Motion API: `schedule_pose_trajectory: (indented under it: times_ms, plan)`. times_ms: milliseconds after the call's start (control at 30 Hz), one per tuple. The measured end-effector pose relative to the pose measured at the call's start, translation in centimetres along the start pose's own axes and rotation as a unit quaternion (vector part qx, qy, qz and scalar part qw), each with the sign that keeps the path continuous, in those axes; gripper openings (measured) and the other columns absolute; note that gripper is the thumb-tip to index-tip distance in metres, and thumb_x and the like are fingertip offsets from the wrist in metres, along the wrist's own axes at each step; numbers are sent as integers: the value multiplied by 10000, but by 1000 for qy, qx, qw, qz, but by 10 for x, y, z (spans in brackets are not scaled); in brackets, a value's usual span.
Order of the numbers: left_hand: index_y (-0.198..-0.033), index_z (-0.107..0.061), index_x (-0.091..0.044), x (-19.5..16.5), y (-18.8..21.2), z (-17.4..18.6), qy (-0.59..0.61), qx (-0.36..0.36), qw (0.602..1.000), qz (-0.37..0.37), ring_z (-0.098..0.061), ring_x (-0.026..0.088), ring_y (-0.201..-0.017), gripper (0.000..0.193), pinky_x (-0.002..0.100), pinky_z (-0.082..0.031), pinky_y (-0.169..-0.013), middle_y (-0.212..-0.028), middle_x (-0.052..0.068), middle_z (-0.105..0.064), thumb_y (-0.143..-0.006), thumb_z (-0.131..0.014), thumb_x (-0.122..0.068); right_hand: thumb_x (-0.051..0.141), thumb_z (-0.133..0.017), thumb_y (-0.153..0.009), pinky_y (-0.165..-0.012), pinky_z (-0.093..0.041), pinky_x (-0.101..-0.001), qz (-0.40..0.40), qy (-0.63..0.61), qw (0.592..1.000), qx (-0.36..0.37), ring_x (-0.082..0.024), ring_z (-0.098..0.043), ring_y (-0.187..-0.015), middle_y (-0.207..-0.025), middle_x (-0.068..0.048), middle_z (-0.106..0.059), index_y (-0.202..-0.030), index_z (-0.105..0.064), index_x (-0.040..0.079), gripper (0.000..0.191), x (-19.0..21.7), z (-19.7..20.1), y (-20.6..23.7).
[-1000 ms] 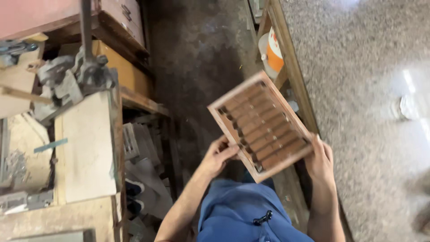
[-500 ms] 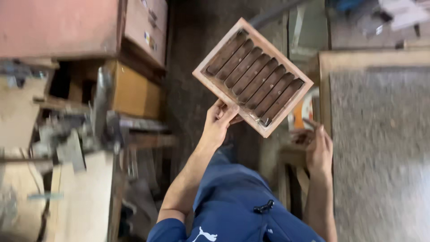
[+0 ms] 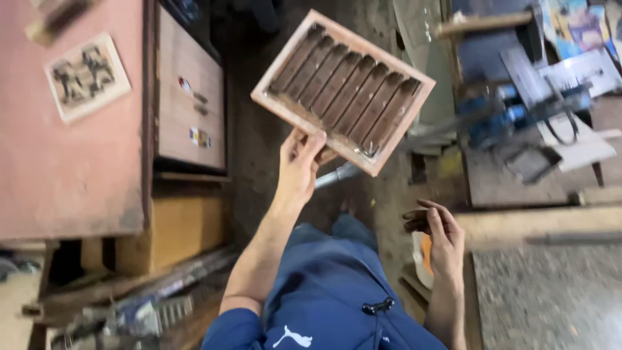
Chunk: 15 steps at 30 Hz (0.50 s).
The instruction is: The person assembles small wooden pieces into a wooden tray using pliers and a hammer. They place the pieces into slots, secure them with metal pins, and tap the pins with a hammer to complete the assembly.
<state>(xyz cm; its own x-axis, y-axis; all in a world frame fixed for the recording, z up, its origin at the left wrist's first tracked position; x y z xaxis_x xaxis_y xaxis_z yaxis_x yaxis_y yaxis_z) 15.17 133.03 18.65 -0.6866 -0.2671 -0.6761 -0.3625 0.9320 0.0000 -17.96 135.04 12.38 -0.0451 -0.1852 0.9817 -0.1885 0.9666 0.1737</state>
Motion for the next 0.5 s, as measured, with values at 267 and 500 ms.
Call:
schedule_pose_trajectory:
  times_ms: [267, 500]
  plan:
    - [-1242, -605, 16, -29, -147, 9, -79, -25, 996, 15, -687, 160, -1029, 227, 405, -619, -924, -1133, 64, -659, -1035, -622, -73, 137, -510, -1097, -777, -583, -314, 14, 18, 1000, -5, -192, -711, -824, -967, -157, -750, -1263, -657, -55, 294, 42, -70, -158]
    - [-1281, -572, 6, -22, -291, 64, -75, 18, 992, 99, -673, 153, -1065, 259, 385, -605, -929, -1201, 60, -630, -1044, -633, -77, 343, -564, -1030, -709, -582, -386, -34, 571, 820, -25, -263, -742, -822, -906, -108, -743, -1053, -660, 78, 283, -57, -144, -253]
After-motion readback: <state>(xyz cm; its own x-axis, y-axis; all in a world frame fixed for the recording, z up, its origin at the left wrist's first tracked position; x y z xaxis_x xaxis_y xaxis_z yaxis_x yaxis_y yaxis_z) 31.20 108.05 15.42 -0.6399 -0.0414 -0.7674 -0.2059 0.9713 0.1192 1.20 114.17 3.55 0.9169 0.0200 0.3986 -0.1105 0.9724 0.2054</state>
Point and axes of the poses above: each hand's wrist, its own y-axis away from the middle knuckle, its own z-axis out of the back of the hand, x = y × z, the point moved 10 cm from there along -y, towards the middle knuckle
